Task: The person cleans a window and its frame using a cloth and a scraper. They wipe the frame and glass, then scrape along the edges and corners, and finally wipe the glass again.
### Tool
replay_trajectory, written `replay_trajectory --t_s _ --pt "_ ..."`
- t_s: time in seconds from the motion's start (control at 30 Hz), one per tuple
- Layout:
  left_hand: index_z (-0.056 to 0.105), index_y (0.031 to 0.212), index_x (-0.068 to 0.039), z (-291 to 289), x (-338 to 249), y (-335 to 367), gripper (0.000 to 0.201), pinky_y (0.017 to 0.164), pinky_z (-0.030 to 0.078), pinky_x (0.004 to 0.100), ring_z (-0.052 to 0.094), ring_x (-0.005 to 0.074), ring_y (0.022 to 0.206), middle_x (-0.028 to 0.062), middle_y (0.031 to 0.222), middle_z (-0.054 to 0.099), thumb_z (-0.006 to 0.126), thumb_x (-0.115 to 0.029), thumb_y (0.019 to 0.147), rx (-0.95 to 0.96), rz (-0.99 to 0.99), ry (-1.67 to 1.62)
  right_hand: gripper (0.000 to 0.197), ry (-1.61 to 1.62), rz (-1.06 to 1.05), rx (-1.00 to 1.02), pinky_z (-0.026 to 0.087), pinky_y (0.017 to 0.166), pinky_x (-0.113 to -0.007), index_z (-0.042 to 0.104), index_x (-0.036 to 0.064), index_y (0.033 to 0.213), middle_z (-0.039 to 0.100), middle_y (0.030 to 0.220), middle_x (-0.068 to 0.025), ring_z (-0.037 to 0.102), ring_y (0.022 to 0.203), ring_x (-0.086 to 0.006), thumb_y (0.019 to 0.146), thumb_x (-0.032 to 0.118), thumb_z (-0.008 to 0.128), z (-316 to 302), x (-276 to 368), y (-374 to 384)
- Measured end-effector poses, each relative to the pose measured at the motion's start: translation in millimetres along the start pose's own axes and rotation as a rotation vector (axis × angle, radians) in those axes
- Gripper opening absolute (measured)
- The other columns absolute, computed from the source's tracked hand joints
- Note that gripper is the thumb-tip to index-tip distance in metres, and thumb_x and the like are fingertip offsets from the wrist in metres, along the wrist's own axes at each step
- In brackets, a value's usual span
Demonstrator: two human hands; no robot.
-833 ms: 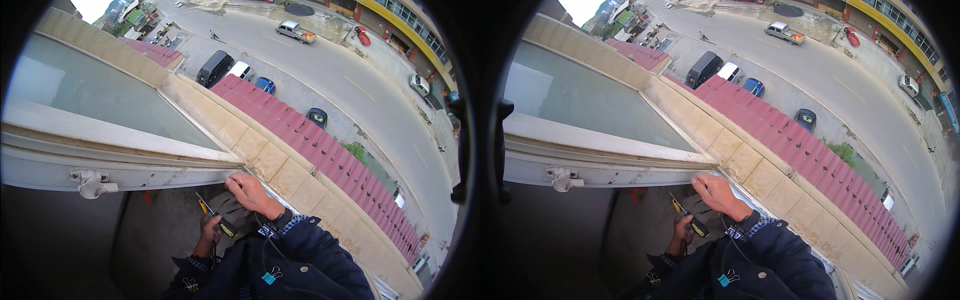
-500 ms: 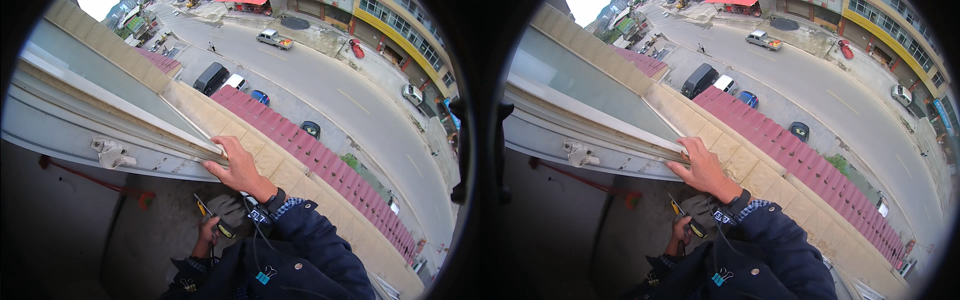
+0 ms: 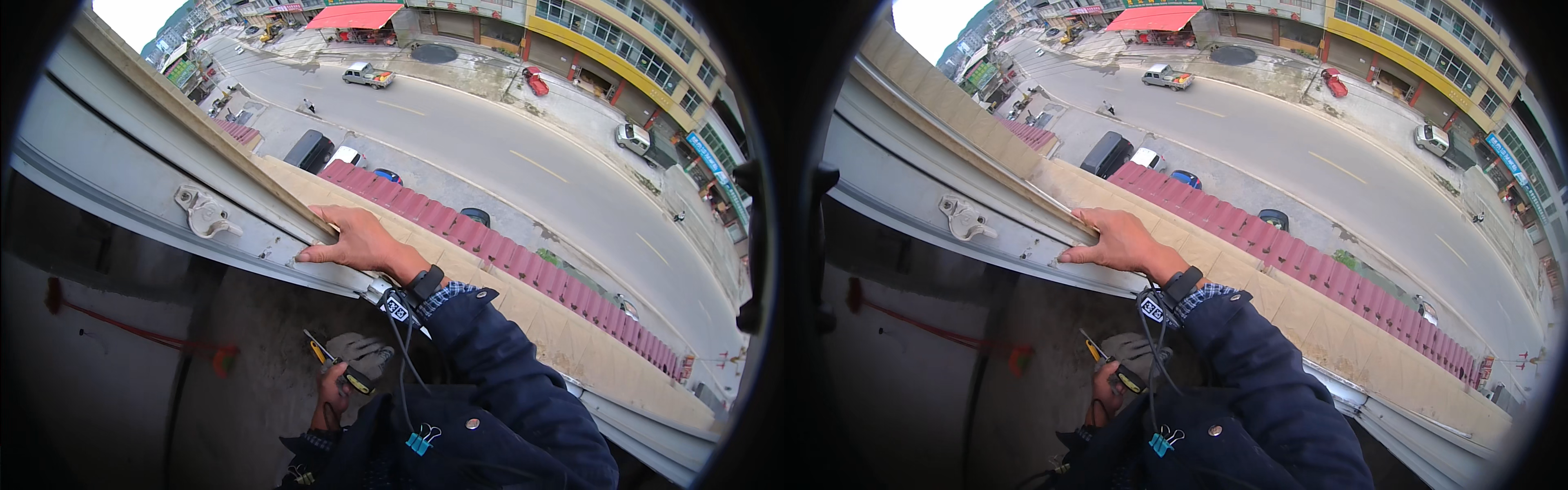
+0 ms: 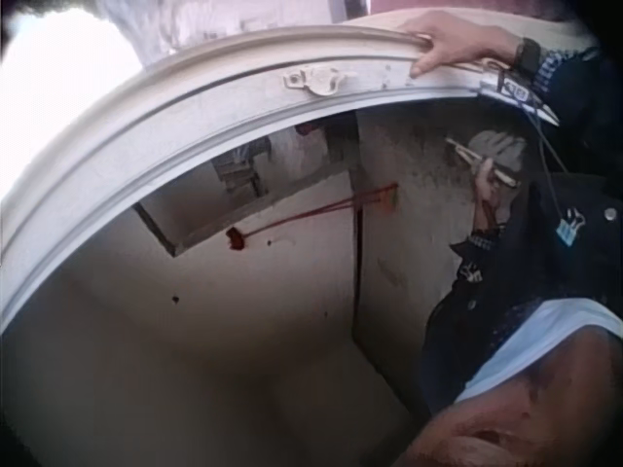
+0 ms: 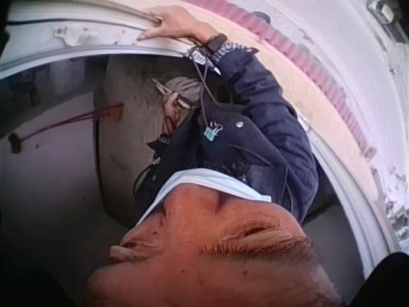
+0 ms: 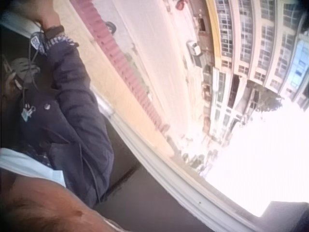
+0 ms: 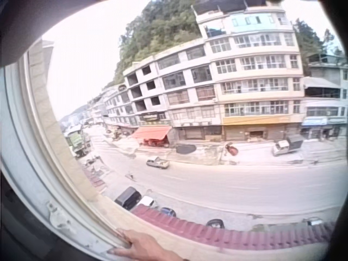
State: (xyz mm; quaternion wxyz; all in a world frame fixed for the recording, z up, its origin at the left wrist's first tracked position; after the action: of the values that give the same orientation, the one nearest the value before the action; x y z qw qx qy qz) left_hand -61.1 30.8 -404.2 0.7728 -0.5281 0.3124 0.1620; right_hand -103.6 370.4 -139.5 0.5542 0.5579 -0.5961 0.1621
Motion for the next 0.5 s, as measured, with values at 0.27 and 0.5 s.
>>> replay_trajectory --t_s 0.27,0.5 --pt "0.058 0.082 -0.010 8.9 -5.8 -9.9 0.018 0.043 0.041 0.0281 0.050 0.0136 0.046 0.0021 0.064 0.058 0.067 -0.023 0.089 0.046 0.023 0.033 0.086 0.020 0.080 0.031 0.050 0.096 -0.041 0.060 0.0003 0.134 0.067 0.120 -0.0244 0.064 0.113 -0.0399 0.079 0.064 0.077 -0.4 -0.6 -3.5" --pt "0.060 0.086 -0.008 17.4 -3.2 -6.9 0.016 0.043 0.041 0.0277 0.051 0.0141 0.046 0.0030 0.066 0.060 0.068 -0.022 0.089 0.042 0.073 0.079 0.081 0.012 0.110 0.036 0.050 0.094 -0.041 0.061 0.0040 0.134 0.069 0.116 -0.0238 0.065 0.110 -0.0397 0.079 0.061 0.077 -8.7 8.9 -14.0"
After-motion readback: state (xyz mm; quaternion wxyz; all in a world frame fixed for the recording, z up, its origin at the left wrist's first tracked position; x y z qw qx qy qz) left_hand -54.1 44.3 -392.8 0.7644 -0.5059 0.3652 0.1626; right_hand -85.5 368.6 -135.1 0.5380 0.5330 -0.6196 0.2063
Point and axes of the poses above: each hand's wrist, its own y-axis towards the middle knuckle, its own z-axis out of the palm, x = y × z, the point moved 10 cm from there along y, towards the middle knuckle
